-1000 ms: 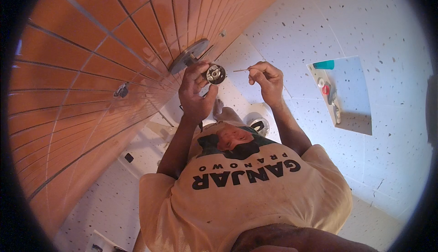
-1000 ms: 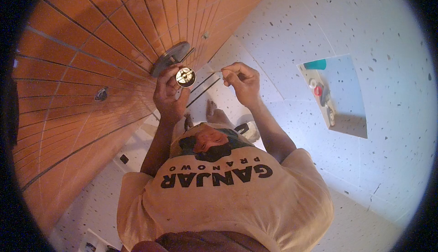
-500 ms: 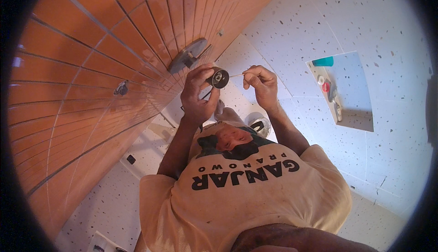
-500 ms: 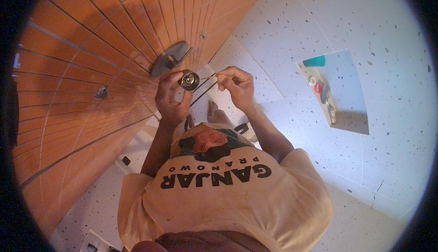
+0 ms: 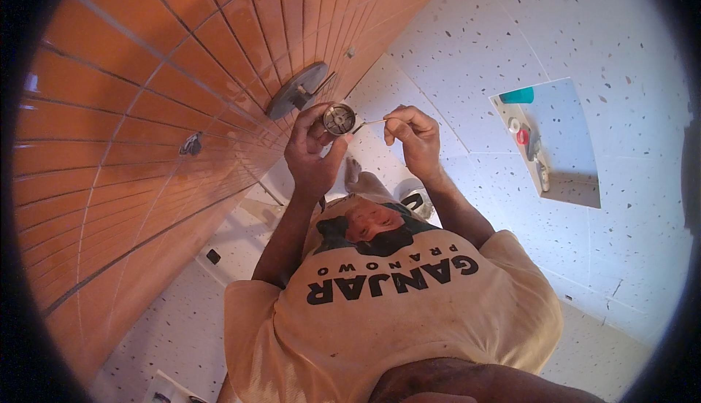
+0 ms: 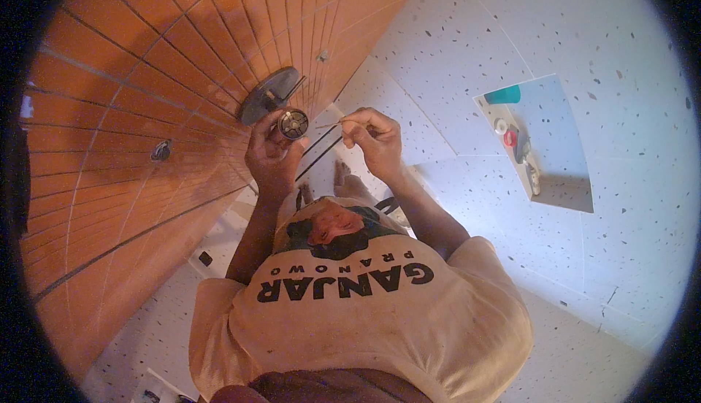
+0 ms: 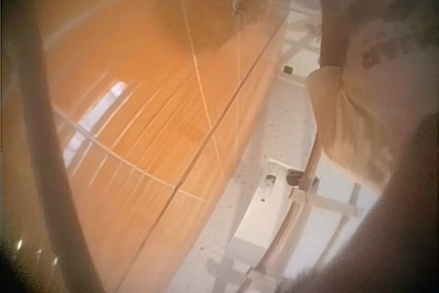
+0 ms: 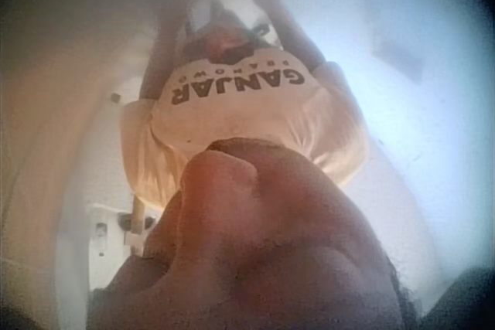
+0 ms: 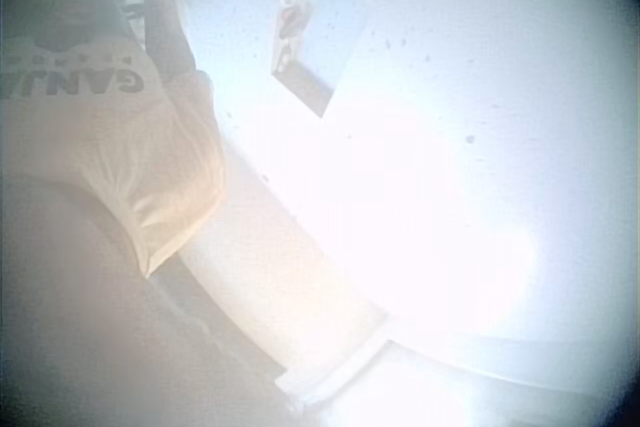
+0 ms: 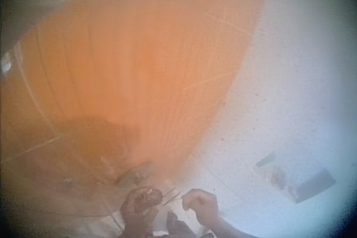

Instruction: The person removes a shower head from the ceiling, uses a small tool to clean the internal components, and then reattaches it. The task involves disassembly, cleaning, and reassembly of the fixture.

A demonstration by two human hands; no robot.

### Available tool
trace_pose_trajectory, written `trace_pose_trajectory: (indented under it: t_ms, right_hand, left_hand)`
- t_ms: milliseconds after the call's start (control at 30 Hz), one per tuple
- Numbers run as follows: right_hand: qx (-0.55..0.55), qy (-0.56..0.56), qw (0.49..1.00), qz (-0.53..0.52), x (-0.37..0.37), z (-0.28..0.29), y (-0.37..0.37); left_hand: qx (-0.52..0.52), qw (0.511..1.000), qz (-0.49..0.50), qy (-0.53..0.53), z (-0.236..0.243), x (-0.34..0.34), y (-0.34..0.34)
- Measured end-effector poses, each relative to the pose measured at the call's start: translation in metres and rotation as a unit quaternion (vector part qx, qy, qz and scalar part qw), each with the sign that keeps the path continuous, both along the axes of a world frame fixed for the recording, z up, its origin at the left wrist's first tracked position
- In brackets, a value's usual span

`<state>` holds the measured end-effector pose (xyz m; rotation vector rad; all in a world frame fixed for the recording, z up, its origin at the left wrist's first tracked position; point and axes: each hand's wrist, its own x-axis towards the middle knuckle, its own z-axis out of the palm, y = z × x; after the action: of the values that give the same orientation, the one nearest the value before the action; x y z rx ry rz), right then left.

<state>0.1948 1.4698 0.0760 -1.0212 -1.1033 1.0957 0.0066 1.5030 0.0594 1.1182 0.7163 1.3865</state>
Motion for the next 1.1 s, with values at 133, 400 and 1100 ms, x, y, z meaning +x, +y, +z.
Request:
trace_pose_trajectory:
  t_ms: [133,400,1100]
  right_hand:
    - [0.014,-0.006,1.0,0.002,-0.002,0.004,0.002]
    - [0.007,-0.035,0.999,-0.007,-0.002,0.004,0.002]
    - [0.018,-0.141,0.989,-0.05,-0.005,0.0,-0.002]
  left_hand:
    - [-0.04,0.998,-0.01,-0.044,0.001,0.003,-0.001]
    - [-0.062,0.995,-0.011,-0.075,-0.006,0.008,-0.004]
    - [-0.304,0.928,-0.005,-0.216,-0.053,0.002,0.021]
